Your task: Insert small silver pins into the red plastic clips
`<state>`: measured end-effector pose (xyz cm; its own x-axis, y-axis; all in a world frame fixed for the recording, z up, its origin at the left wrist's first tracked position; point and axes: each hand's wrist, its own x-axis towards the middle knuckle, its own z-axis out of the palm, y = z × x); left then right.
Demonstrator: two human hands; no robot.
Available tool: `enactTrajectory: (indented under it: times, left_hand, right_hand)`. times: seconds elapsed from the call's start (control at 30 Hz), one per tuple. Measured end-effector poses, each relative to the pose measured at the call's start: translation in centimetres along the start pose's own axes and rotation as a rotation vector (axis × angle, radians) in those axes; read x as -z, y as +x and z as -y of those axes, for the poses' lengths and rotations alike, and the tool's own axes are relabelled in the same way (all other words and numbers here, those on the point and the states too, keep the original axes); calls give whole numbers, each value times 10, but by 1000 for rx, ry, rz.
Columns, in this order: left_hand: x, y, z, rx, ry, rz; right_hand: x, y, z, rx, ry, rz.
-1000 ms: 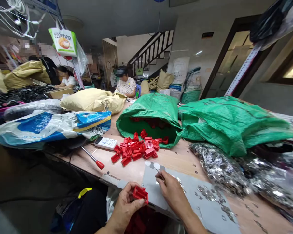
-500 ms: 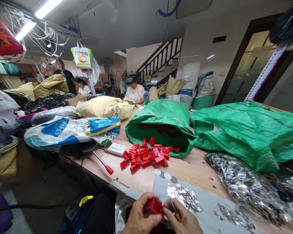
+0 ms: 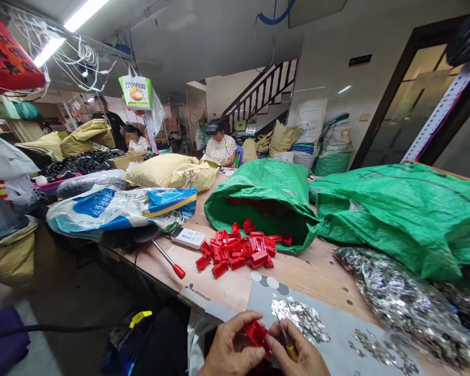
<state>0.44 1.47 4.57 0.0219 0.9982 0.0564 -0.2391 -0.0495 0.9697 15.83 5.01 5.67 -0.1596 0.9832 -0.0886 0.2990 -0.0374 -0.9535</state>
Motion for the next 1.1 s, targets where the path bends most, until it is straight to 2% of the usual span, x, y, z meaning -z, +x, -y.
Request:
enactTrajectory:
  times: [0.1, 0.2, 0.43, 0.73, 0.9, 1.1]
  left_hand:
    - [1, -7, -15, 48, -20, 12]
    - [5, -12, -25, 52, -44, 23]
    - [12, -15, -21, -3, 84, 42]
    - [15, -19, -19, -173, 307, 75]
    - [15, -19, -20, -11, 169, 95]
    - [14, -19, -21, 134, -41, 100]
  right_hand:
    - [0, -8, 13, 84, -86, -8]
    - [-3, -17, 23, 109, -92, 5]
    - [-8, -25, 25, 47, 101, 48]
    - [-13, -28, 13, 100, -23, -10]
    - [-13, -31, 15, 28, 129, 50]
    - [-7, -37, 17, 54, 201, 91]
